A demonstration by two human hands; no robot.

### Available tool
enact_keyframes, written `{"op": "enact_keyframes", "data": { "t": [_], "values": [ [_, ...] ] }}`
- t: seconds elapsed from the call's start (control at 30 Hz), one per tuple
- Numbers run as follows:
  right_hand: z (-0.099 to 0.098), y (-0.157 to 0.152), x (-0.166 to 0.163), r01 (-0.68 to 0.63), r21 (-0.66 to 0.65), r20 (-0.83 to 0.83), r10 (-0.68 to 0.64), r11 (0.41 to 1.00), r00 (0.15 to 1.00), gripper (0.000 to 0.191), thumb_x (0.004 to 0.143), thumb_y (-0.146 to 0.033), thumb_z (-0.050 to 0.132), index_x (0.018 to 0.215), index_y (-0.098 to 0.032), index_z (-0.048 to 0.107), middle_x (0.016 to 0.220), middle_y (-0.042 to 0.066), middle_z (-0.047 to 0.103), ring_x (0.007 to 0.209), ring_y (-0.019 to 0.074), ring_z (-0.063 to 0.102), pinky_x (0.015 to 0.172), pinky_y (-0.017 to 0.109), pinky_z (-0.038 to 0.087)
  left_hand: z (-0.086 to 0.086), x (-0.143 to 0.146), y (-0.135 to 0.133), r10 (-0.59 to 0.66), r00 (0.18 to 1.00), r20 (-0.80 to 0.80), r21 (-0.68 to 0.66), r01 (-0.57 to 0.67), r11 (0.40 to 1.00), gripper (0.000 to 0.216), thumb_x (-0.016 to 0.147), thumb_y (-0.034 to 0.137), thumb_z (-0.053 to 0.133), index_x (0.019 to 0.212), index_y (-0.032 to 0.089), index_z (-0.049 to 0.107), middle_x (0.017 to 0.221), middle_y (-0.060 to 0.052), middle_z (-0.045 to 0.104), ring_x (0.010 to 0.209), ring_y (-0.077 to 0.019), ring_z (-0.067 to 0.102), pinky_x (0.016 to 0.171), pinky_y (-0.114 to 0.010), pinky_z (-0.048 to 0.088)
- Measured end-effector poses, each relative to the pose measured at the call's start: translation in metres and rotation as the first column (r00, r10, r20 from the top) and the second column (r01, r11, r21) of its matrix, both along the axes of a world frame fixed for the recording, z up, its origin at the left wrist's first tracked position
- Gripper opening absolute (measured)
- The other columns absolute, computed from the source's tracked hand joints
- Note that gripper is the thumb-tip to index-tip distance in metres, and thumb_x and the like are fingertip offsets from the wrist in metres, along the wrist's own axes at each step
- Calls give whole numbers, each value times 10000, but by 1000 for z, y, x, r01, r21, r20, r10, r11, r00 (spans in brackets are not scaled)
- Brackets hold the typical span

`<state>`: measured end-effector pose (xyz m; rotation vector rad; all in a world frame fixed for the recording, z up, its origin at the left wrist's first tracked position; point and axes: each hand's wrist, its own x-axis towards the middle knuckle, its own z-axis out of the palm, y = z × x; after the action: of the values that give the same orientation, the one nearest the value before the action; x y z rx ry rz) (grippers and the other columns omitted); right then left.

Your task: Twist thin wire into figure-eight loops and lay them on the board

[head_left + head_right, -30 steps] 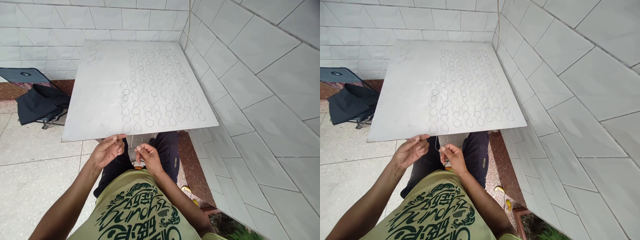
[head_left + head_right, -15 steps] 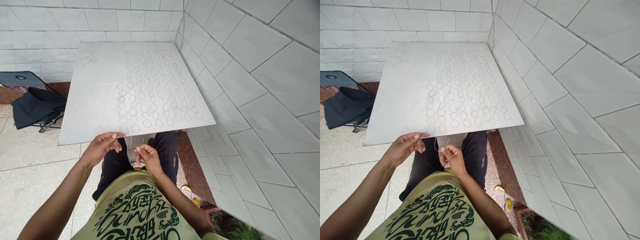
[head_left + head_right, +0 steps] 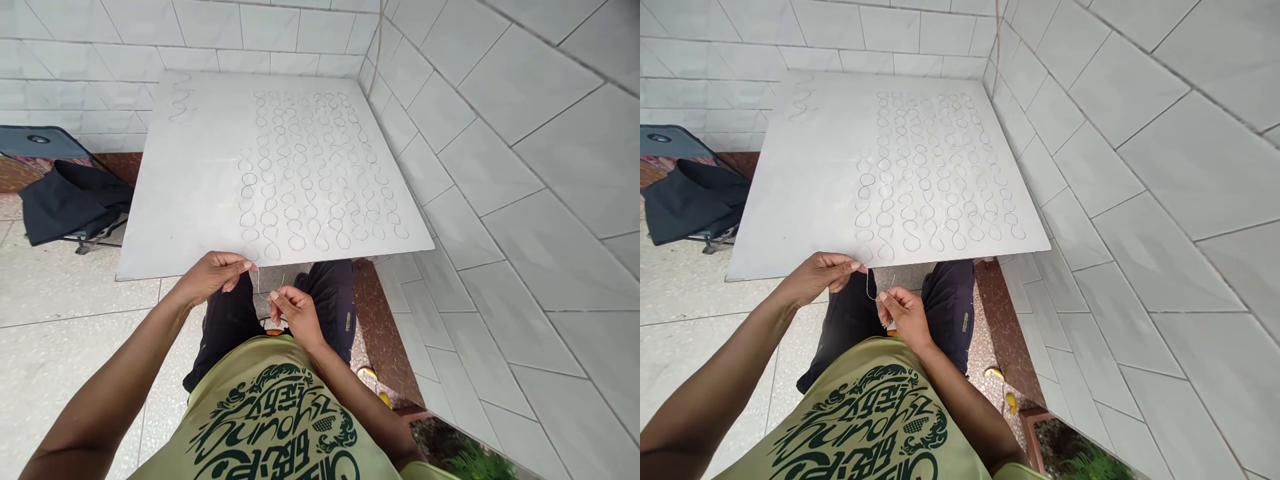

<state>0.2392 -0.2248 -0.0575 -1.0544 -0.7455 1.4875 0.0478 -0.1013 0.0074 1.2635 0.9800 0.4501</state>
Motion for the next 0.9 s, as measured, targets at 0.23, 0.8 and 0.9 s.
{"op": "enact_keyframes", "data": {
  "t": [0.23, 0.8, 0.9],
  "values": [
    [-2, -2, 0, -38, -18, 44, 38, 999, 998, 323, 913, -487, 723, 782, -194, 689, 610, -31, 625, 489, 90, 509, 483, 223, 402, 2, 0, 12, -71, 997, 42, -73, 74, 995, 331, 836, 438, 824, 992, 146, 839, 432, 62, 390, 457, -86, 373, 488, -246, 351],
    [2, -6, -11, 7, -30, 101, -4, 1000, 995, 361, 907, -539, 714, 801, -194, 701, 615, -28, 621, 493, 87, 503, 484, 220, 403, 16, 20, 48, -339, 934, -115, -43, 337, 941, 327, 780, 499, 828, 862, 183, 839, 506, -24, 580, 482, -146, 503, 483, -270, 388],
    [2, -2, -9, 47, -47, 56, -45, 998, 997, 369, 880, -548, 740, 787, -192, 707, 597, -29, 617, 479, 88, 498, 473, 222, 405, 11, 22, 43, -178, 983, -49, -24, 177, 984, 427, 848, 575, 760, 987, 176, 824, 698, -76, 713, 671, -190, 651, 615, -288, 496]
  ]
}}
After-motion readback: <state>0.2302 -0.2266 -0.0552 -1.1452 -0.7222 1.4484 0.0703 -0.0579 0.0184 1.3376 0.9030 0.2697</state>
